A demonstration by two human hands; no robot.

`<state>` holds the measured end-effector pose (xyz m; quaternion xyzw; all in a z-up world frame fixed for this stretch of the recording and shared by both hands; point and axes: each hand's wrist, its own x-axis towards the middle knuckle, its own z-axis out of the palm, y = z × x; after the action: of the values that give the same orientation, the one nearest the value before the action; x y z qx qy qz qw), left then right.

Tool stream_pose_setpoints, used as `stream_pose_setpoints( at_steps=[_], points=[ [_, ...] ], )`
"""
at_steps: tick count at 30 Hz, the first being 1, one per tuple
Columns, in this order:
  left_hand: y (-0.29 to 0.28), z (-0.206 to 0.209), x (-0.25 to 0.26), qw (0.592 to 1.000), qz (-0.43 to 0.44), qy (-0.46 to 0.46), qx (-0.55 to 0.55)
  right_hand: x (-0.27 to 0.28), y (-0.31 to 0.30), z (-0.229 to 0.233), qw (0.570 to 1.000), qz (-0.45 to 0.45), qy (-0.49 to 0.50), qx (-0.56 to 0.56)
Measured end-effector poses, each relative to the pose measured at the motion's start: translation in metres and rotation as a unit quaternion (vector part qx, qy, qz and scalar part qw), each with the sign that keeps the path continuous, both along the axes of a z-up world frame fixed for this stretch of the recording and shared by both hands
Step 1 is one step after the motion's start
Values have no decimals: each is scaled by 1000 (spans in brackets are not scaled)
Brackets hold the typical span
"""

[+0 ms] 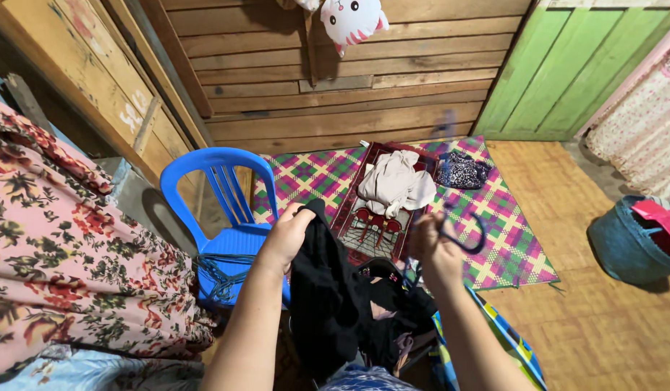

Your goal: The person sorts through a pile of clothes in a laundry basket, selects items, places them on hangers, and hangs them on a wall-mounted rack. The person handles various garments including a floral dress and black pants.

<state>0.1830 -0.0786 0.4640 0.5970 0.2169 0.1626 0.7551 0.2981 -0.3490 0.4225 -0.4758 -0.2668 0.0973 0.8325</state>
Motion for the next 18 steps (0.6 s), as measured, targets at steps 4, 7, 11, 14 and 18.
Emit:
stream_pose_setpoints(
  at_steps=[4,7,11,14,18],
  points=[
    [4,4,-6,999,-30,-19,-7,-32,29,-30,977,-30,-51,-207],
    [8,9,-8,998,-46,-38,4,-55,45,-34,997,47,42,-32],
    [12,12,-11,995,-42,-10,89,-53,44,-3,997,-46,-22,-56],
    [11,13,-11,982,-29,29,186,-57,31,29,996,-91,2,1],
    [3,16,-8,981,-3,50,189,-82,27,54,966,-54,-51,248]
  ],
)
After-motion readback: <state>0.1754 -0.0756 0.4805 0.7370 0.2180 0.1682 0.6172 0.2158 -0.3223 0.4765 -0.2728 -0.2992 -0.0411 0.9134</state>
